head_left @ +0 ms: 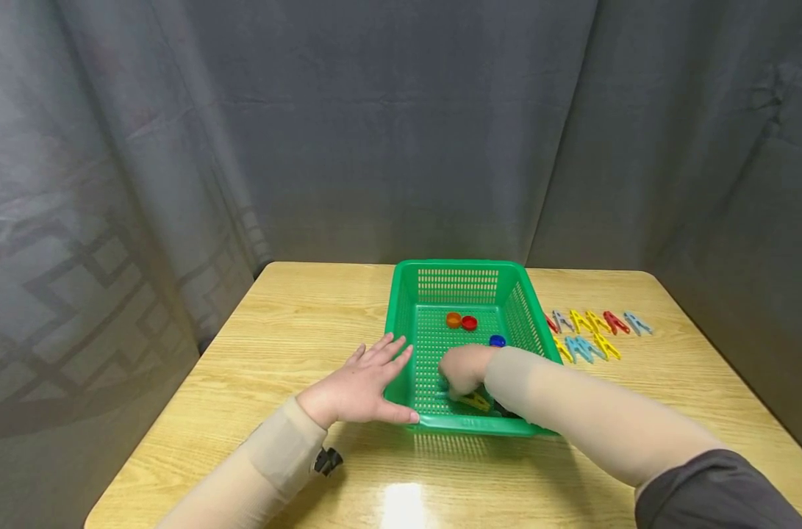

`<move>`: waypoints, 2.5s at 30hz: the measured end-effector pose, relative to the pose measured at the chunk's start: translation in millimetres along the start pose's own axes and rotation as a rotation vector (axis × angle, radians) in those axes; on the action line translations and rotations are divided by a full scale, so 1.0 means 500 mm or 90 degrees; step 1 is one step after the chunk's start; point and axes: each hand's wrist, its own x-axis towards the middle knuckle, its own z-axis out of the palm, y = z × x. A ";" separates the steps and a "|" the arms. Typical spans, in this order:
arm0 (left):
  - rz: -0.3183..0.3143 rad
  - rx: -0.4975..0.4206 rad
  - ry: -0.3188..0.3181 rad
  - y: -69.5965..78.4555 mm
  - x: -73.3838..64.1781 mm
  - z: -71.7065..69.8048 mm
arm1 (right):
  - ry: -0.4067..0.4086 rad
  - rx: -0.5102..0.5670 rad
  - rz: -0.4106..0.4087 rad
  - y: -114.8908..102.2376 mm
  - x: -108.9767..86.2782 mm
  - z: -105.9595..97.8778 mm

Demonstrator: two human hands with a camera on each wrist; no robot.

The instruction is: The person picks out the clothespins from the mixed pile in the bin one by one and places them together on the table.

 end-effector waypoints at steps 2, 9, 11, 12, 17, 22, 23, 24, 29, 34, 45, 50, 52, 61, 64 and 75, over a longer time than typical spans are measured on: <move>-0.001 -0.001 0.000 0.000 0.000 0.000 | 0.029 -0.006 0.031 0.009 0.003 -0.002; -0.001 -0.005 0.001 -0.001 0.000 0.000 | 0.099 0.001 0.050 0.031 0.008 -0.020; -0.001 -0.005 0.003 -0.002 0.000 0.001 | 0.106 0.003 0.013 0.034 0.007 -0.025; 0.000 -0.005 0.003 -0.003 0.000 0.001 | 0.105 -0.003 -0.014 0.035 0.007 -0.027; 0.004 -0.006 0.006 -0.003 -0.001 0.001 | 0.049 -0.035 -0.147 0.033 0.003 -0.029; 0.003 -0.002 0.005 -0.002 -0.001 0.003 | 0.011 -0.009 -0.130 0.037 0.005 -0.021; 0.004 -0.003 0.005 -0.001 -0.001 0.003 | 0.014 0.003 -0.112 0.039 0.005 -0.020; 0.003 -0.002 0.005 -0.001 -0.001 0.002 | 0.018 0.013 -0.095 0.042 0.006 -0.019; 0.001 -0.005 0.002 0.001 0.000 0.002 | 0.069 -0.022 -0.089 0.060 0.011 -0.011; 0.005 -0.012 0.005 0.000 -0.001 0.001 | 0.090 -0.023 -0.089 0.071 0.013 -0.006; 0.004 -0.012 0.005 0.001 -0.001 0.000 | 0.076 -0.028 -0.069 0.078 0.006 -0.009; -0.001 -0.010 0.003 0.002 -0.001 0.000 | 0.097 -0.007 -0.071 0.083 -0.002 -0.019; 0.000 -0.010 0.004 0.001 -0.001 0.000 | 0.111 0.017 -0.069 0.081 -0.006 -0.025; 0.000 -0.010 0.000 0.001 -0.003 -0.001 | 0.210 0.053 -0.167 0.090 -0.026 -0.049; 0.001 -0.011 0.002 0.001 -0.003 -0.001 | 0.238 0.075 -0.194 0.093 -0.039 -0.061; 0.001 -0.007 0.001 0.000 -0.001 0.000 | 0.307 0.166 -0.154 0.123 -0.101 -0.091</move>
